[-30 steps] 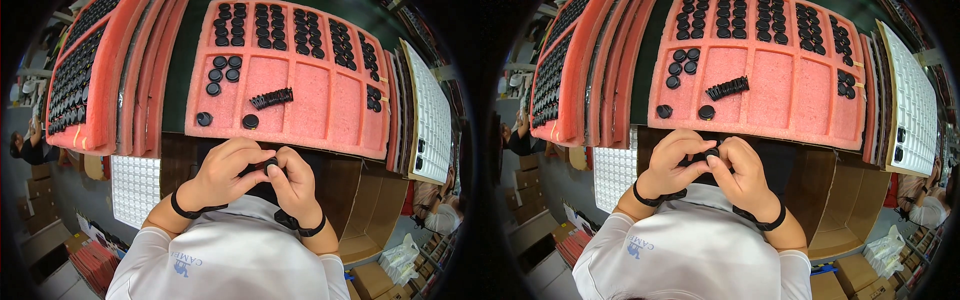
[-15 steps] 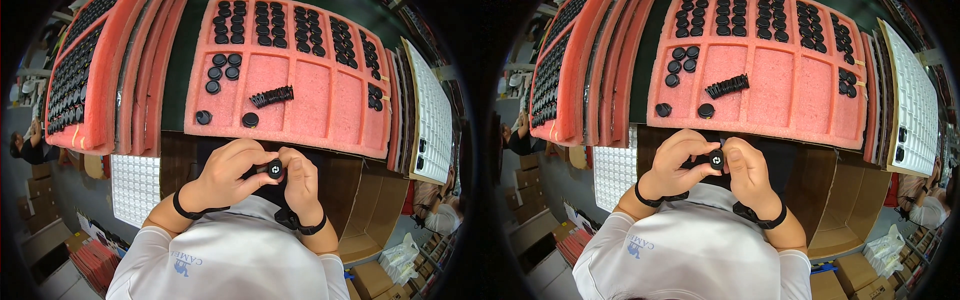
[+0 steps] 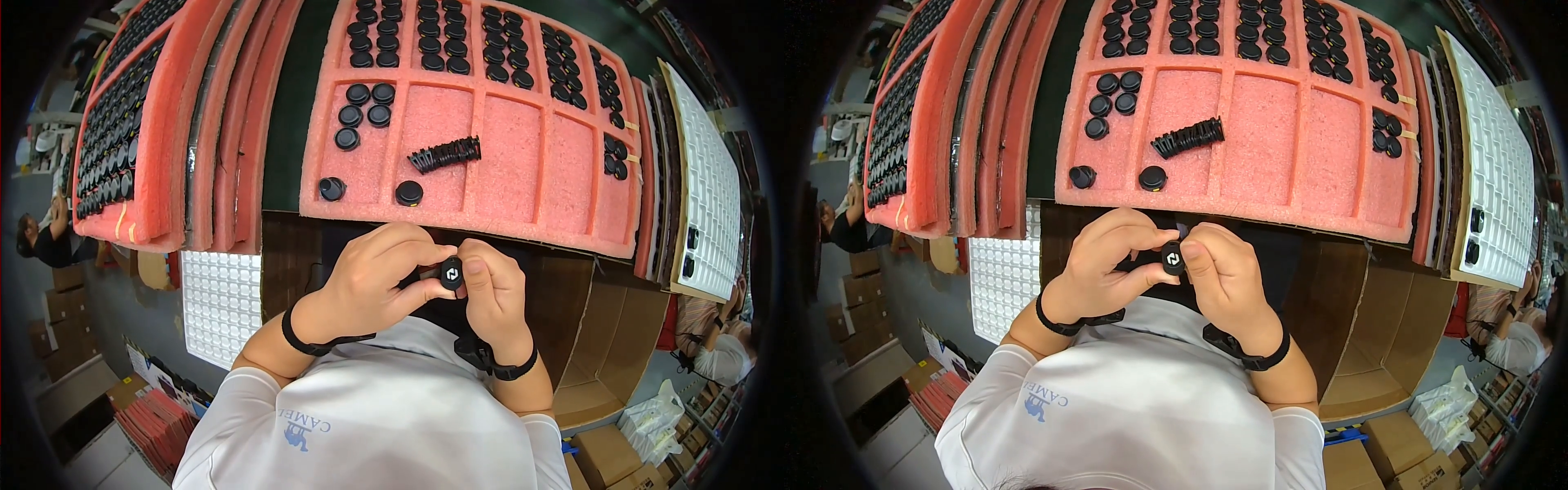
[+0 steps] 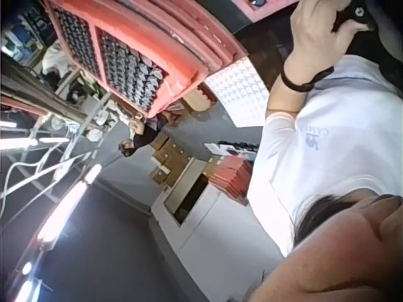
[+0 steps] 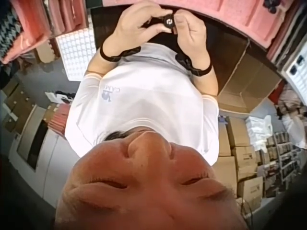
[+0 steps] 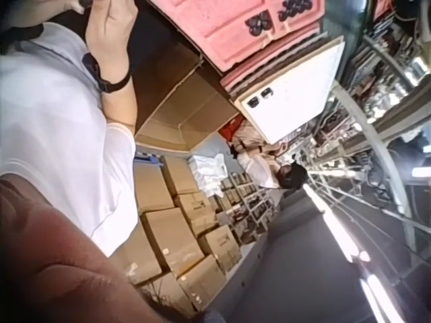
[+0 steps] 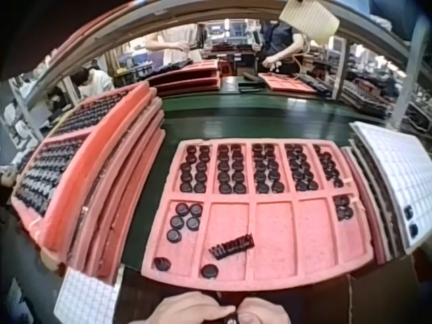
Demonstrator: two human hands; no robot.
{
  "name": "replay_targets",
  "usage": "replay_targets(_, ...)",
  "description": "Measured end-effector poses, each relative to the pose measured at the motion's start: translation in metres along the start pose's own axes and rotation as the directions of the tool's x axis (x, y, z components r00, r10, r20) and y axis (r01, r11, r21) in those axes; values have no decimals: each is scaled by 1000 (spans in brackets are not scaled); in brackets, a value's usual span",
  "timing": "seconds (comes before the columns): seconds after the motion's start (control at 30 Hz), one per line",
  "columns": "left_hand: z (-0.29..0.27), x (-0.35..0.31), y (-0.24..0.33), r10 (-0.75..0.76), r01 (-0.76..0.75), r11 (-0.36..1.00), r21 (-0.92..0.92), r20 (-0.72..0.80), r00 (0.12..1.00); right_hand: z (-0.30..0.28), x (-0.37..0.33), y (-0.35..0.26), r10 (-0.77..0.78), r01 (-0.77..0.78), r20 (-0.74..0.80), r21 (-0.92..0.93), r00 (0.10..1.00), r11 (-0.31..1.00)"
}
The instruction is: The person picks up a pink tray of small black components, joins two different black plastic parts together by hand, and places the assembled units into a white grid tray. This process is repeated for several components, handling each piece individually before placing the finished assemblies into the grid.
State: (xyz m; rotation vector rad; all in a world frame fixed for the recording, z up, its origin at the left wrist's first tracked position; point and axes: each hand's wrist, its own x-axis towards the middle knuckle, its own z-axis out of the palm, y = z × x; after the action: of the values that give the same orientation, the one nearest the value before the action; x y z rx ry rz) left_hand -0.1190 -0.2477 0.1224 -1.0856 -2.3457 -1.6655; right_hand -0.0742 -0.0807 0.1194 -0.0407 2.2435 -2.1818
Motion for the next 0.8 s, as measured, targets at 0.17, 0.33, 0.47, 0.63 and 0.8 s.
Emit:
replay_targets(0.17,1,-1,-4,1,-1,999,43,10,1000,-10,2,6,-79,106,151,-174,985,979)
replay_targets(0.33,0,-1,-3,-8,7,1000,30,22,1000,-8,4,4,-163,187,131,-205,978,961)
replay_targets(0.47,1,-2,-4,-14,14,1000,-1,21,1000,-7,1,4,-62,66,75,-51,995,997)
replay_targets(0.63,1,-2,-5,-3,2,999,53,14,1000,-10,0,6,26,-12,120,-111,992,994)
replay_targets(0.8,1,-3,-11,52,-54,994,99,24,998,-16,1,1,190,-163,189,-148,963,975)
